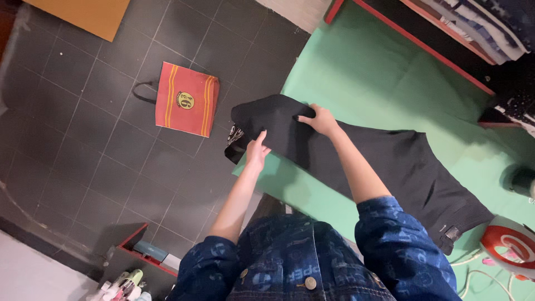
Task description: The person irons a pair of black trousers on a green table, folds the legs together and in half, and then places the folded garment on a stack of clothes.
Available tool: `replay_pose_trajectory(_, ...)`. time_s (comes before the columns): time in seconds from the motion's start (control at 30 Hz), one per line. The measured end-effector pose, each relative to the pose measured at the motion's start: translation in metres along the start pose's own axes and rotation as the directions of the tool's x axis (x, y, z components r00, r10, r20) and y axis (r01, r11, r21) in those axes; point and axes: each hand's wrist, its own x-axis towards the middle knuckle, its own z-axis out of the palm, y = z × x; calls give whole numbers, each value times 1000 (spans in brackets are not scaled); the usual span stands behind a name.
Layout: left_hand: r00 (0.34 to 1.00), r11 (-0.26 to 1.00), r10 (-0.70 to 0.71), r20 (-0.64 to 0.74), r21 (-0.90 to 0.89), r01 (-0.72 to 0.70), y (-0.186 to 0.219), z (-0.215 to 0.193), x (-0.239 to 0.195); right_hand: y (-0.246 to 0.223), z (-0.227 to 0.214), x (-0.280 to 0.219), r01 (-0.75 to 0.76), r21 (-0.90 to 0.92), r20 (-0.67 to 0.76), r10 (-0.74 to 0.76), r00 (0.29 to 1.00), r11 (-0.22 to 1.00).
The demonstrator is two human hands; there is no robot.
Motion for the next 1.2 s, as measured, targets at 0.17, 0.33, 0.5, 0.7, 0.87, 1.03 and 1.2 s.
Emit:
replay_pose_trajectory(0.17,998,981,25,-52,-191,-35,30,17,-16,2,-22,16,80,261,163,-125,979,962)
replay_pose_trajectory(0.33,985,979,111,-134,-157,-132,9,-24,42,32,-7,36,275,558,30,-350,936,783)
replay_pose_trajectory(0.5,873,942,328,-360,195,-274,-46,-108,178,25,36,8,153,-353,-394,-295,871,923)
replay_pose_trajectory(0.7,702,758,599,-386,555,-341,-44,-119,179,21,54,-100,21,-340,-694,-266,669,940)
replay_pose_trajectory(0.87,703,721,633,-325,577,-383,-39,-117,160,106,54,-129,-230,-315,-685,-52,727,921)
replay_pose_trajectory(1.03,488,238,872,51,826,-511,11,-26,43,177,4,-148,-224,-376,-703,-119,701,899)
replay_pose_trajectory(1.2,279,-391,537,796,528,-754,-20,60,15,212,-4,-147,-368,-213,-861,4,509,905)
